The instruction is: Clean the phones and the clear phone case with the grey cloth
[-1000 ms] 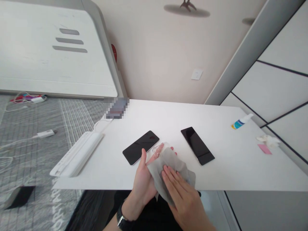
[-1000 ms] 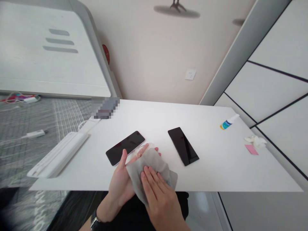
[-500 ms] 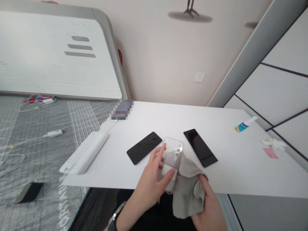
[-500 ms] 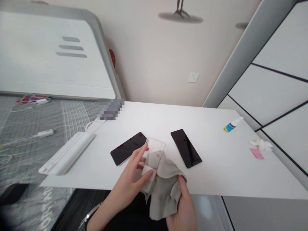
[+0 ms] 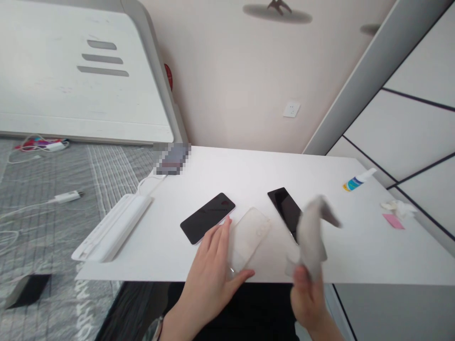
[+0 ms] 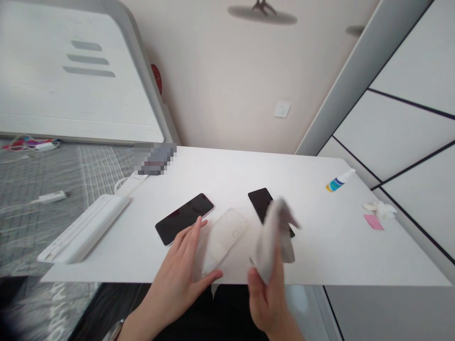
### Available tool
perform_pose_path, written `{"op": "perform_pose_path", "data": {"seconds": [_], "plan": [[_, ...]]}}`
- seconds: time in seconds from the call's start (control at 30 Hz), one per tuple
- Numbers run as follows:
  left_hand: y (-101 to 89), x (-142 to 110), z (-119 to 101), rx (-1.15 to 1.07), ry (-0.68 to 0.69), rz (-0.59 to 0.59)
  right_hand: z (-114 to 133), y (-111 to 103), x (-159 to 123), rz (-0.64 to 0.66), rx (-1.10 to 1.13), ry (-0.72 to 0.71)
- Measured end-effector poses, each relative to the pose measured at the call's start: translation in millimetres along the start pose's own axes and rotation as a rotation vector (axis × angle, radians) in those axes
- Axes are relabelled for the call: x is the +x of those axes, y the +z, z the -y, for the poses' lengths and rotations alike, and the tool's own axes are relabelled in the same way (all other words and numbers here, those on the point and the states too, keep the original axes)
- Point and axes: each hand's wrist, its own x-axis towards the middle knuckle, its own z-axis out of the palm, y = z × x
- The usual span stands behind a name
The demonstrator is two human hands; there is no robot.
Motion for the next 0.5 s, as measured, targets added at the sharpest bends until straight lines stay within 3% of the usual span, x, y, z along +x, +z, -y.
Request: {"op": "perform_pose_path", "data": {"seconds": [0.13,0.23,0.3,0.4,0.5], "plan": [[4.4,-10.2,3.5,0.023,-0.026,-0.038,7.1,30.2,18.3,0.401,-0.439,-0.297],[4.6,-8.8,6.3,0.039,-0.03,-0.023,10.0,32.1,22.2,0.621,-0.54,-0.492],[3.4,-6.8,6.4,0.048,-0.021,-0.012,7.7,24.2,25.6,0.607,-0.613,-0.506],[2.4,-5.1,5.9,0.045,-0.009,-0.018,5.6,13.7,31.4,0.454,-0.754,-0.454],[3.2,-6.6,7.3,0.02,-0.017,-0.015,9.8,13.0,33.8,0.623,-0.665,-0.536]]}}
